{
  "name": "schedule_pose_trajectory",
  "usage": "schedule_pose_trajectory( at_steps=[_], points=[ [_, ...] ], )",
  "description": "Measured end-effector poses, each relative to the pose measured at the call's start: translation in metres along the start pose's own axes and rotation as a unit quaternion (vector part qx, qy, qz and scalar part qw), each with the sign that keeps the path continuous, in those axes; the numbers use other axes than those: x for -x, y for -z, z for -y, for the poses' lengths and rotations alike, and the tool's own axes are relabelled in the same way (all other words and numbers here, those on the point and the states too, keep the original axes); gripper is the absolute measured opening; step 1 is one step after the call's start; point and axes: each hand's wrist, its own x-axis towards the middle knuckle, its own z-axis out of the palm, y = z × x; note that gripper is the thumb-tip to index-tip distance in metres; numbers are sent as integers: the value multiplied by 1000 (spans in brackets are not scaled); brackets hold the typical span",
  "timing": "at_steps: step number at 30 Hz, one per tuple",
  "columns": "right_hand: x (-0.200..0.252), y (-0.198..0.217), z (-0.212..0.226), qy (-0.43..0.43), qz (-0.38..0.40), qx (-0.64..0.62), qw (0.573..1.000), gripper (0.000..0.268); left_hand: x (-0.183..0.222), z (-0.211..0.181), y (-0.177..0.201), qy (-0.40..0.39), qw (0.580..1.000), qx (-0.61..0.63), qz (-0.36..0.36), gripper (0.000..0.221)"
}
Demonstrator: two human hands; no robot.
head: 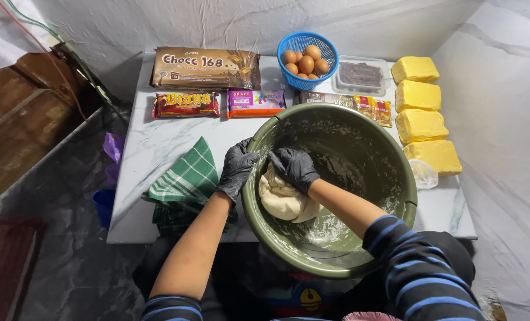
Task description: Kneading a ball of dough in a large bowl using both hands at a steady pace.
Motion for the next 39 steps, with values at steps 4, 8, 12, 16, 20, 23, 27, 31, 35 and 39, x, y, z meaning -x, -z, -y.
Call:
schedule_pose_trajectory(
  at_steps=[4,8,12,16,20,23,27,31,35,39],
  points=[
    [4,19,9,-56,53,-129,989,41,-2,4,-1,-6,1000,6,6,46],
    [5,-13,-3,166,86,-344,920,38,1,2,2,-11,1000,9,5,46],
    [19,-53,-2,328,108,-484,804,37,1,9,3,-18,1000,20,1,46],
    [53,-70,-30,444,106,-541,707,33,-1,6,0,-8,1000,22,11,45],
    [81,-87,-63,317,68,-277,904,24,-5,17,-3,-3,1000,20,10,46],
    [109,56,41,193,32,-60,979,24,-3,12,-1,1,999,29,16,46],
    [101,39,27,244,13,-11,970,19,-6,15,-4,-2,1000,13,15,46],
    [77,5,3,187,48,-40,980,17,-4,15,-5,7,1000,-8,8,47],
    [21,18,21,194,30,36,980,28,1,-5,-4,7,1000,-1,4,48],
    [6,8,16,167,-1,78,983,36,6,-14,1,3,1000,-11,12,47]
  ],
)
